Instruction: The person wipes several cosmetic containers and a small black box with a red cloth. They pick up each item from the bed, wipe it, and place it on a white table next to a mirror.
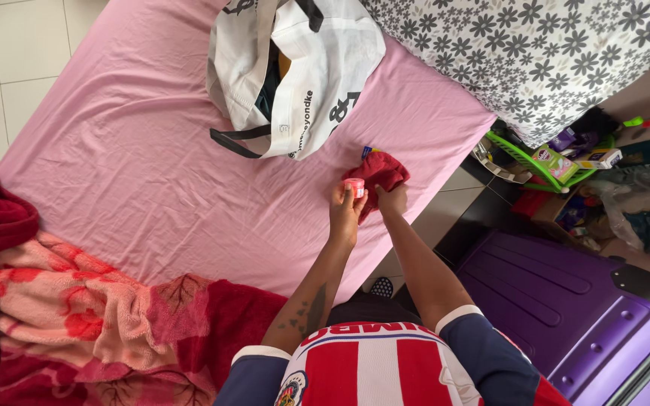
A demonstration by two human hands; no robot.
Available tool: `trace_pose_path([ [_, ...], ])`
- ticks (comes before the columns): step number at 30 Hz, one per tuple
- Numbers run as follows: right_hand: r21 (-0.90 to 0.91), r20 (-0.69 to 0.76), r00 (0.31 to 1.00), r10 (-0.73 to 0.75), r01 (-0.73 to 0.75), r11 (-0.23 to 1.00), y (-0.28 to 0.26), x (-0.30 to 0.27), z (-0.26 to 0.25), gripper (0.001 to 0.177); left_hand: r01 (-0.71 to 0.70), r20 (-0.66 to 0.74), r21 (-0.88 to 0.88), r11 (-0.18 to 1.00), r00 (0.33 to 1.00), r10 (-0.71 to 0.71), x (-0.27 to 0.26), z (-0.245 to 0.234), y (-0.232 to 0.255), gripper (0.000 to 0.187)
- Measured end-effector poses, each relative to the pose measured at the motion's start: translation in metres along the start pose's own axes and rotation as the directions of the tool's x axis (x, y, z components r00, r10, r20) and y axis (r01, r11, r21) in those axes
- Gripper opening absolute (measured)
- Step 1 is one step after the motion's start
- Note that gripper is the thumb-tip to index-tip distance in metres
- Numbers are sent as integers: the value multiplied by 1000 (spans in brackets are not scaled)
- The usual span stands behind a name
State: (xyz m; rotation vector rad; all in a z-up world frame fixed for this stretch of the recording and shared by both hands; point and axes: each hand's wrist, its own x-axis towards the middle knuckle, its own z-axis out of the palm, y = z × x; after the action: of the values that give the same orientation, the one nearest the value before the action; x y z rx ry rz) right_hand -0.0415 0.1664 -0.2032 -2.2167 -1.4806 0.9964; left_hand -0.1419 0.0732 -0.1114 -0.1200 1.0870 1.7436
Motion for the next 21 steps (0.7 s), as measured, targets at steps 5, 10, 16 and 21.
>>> trace_pose_path([
  [5,731,226,971,-72,-121,672,-6,-21,-36,29,6,113,98,995,993,-17,9,1,-8,46],
  [10,809,110,932,-345,118,576,-36,-68,-128,32,-175,172,219,960,975,138,3,26,-25,39],
  [16,442,-224,688,-690,703,558,-55,-106,-190,58,67,221,41,997,972,-75,-53,95,-52,30],
  [21,702,-226,841,-492,491,515,-4,-89,-219,57,83,384,218,972,909,-164,-100,121,-68,40],
])
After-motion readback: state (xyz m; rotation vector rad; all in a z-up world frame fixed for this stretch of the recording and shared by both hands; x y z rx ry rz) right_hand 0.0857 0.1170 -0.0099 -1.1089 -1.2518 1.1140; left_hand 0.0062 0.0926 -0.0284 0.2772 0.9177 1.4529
